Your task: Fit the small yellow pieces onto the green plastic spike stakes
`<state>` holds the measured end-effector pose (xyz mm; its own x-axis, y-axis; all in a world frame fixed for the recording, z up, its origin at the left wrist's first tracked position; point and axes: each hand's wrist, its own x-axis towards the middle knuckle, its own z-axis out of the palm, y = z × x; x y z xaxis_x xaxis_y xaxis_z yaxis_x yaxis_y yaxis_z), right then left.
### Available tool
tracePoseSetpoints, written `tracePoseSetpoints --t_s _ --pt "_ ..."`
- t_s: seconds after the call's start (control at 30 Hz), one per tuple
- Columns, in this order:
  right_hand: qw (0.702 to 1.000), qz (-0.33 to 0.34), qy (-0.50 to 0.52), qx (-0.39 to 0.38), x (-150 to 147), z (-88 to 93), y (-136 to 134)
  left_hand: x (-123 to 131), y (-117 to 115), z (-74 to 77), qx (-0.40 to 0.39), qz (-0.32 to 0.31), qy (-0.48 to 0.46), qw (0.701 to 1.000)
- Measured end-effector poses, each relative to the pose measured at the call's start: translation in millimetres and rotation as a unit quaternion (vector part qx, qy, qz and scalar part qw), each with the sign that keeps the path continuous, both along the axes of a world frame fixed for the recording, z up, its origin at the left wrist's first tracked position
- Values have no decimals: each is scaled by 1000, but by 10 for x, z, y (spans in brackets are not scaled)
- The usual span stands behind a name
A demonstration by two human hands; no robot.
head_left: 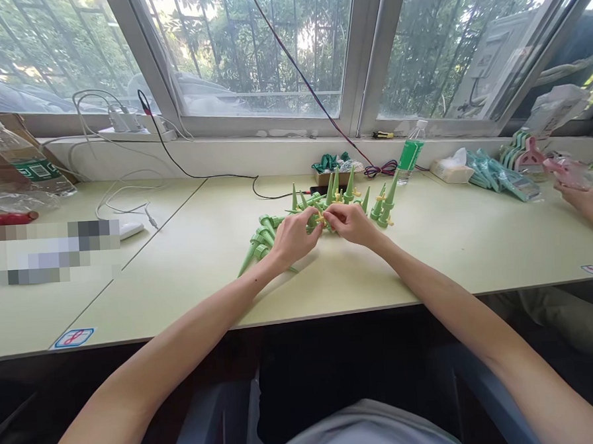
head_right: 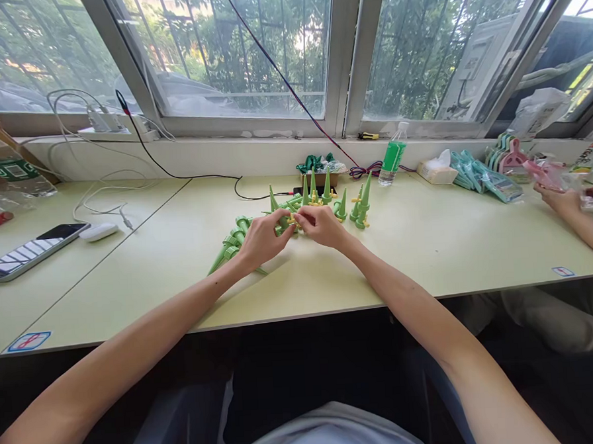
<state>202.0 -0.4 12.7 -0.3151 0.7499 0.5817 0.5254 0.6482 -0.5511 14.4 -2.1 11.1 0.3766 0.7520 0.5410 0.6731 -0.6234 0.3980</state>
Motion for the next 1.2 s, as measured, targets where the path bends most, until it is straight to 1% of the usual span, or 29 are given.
tracePoseSetpoints --t_s 0.87,1.2 --pt "1000 4 -7 -5 2 -8 2 3 -12 -1 -2 -2 14 1000" --pt "1000 10 -15 -11 7 -28 14 16 -2 -30 -1 -6 16 1000"
